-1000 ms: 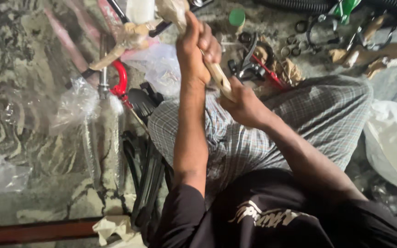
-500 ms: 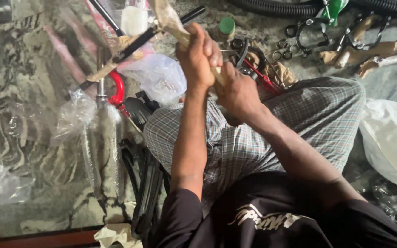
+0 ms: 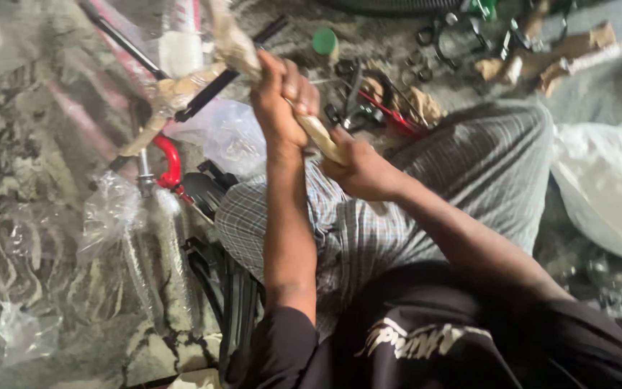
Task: The person sits on the floor and assembles bicycle handlebars. They use pliers to remove a plastic bag from a handlebar grip, then use a hammer to tap the grip onto the handlebar. They repeat this process for the other side.
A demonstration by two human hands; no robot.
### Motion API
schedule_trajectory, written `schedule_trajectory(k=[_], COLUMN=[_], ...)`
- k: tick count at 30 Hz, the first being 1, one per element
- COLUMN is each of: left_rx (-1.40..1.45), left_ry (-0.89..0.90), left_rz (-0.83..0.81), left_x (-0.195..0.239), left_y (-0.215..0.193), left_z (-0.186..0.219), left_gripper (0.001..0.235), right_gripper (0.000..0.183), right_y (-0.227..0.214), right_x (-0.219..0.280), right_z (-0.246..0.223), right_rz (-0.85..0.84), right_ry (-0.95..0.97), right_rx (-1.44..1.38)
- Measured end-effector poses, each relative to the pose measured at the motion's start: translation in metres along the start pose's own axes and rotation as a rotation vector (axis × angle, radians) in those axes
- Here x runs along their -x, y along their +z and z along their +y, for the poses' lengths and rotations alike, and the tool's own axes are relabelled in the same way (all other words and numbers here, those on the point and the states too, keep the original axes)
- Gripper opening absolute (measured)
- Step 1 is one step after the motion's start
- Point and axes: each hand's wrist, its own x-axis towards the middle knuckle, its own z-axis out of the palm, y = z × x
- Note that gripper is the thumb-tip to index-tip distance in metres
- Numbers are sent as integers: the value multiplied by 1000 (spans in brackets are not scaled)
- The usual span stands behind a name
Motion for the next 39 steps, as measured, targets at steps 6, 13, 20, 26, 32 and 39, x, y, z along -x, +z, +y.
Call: schedule_trajectory(k=[6,13,20,26,32,39], left_rx=[114,-177,50,-104,-58,-67], left_ry=[12,35,53,99,93,299], left_rz=[-125,168,-18,136,210,192], left_x=[0,4,5,-1,-11,-16], left_y=[1,4,2,-13,-21,-65], left_z=[-11,-3,14,-10,12,59], left_gripper=[39,44,39,44,38,44], right_gripper=[22,38,28,36,24,34], right_y=[-15,1,-7,-6,-42,-46], right_x=[16,29,32,52,97,101], right_z=[7,-17,-11,-4,54,46], right_rz=[-533,232,-401,35,-283,87], right_ry=[340,-127,448,132,469,502], right_rx=[-1487,441,-1145,76,-1338,-66])
